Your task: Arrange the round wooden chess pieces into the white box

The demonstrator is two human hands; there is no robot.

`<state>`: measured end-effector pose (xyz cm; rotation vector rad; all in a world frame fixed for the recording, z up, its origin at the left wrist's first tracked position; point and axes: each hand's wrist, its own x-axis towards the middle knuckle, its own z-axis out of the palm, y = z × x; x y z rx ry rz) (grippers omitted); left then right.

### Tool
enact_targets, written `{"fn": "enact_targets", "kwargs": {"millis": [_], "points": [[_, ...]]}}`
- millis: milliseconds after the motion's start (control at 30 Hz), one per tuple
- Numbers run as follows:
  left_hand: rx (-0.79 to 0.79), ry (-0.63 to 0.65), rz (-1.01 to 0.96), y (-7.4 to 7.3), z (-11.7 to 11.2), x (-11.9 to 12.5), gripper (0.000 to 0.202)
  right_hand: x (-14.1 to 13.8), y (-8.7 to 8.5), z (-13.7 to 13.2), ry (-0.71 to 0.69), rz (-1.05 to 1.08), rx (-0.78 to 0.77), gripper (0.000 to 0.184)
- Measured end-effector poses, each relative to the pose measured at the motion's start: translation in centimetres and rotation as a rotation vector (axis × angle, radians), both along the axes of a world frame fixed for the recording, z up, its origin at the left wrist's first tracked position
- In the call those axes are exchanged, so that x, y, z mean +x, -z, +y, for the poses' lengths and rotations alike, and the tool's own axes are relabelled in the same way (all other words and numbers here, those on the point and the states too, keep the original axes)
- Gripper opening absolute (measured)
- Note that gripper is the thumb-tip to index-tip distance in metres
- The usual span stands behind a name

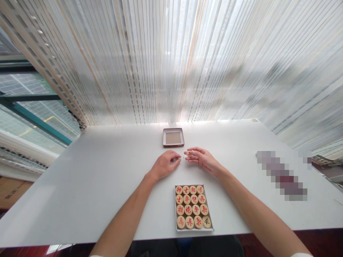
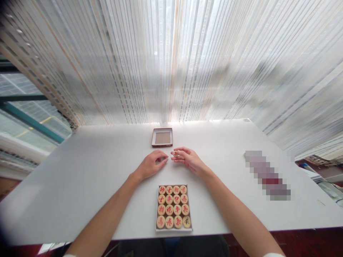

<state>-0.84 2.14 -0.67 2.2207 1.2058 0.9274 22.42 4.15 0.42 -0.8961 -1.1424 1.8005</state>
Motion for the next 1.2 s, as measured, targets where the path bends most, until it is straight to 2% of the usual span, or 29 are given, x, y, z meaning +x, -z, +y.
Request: {"fn": "enact_targets", "kwargs": {"millis": [333, 1200], "points": [[-0.010, 0.002, 0.008, -0.29, -0.16, 0.04, 0.019, 0.25, -0.41, -0.09, -0.034, 0.008, -0.021, 0.024], [0.012, 0.010, 0.008, -0.31, -0.18, -0.01, 0.018, 0.68, 0.06, 0.09, -0.107, 0.053, -0.036, 0.042]]}}
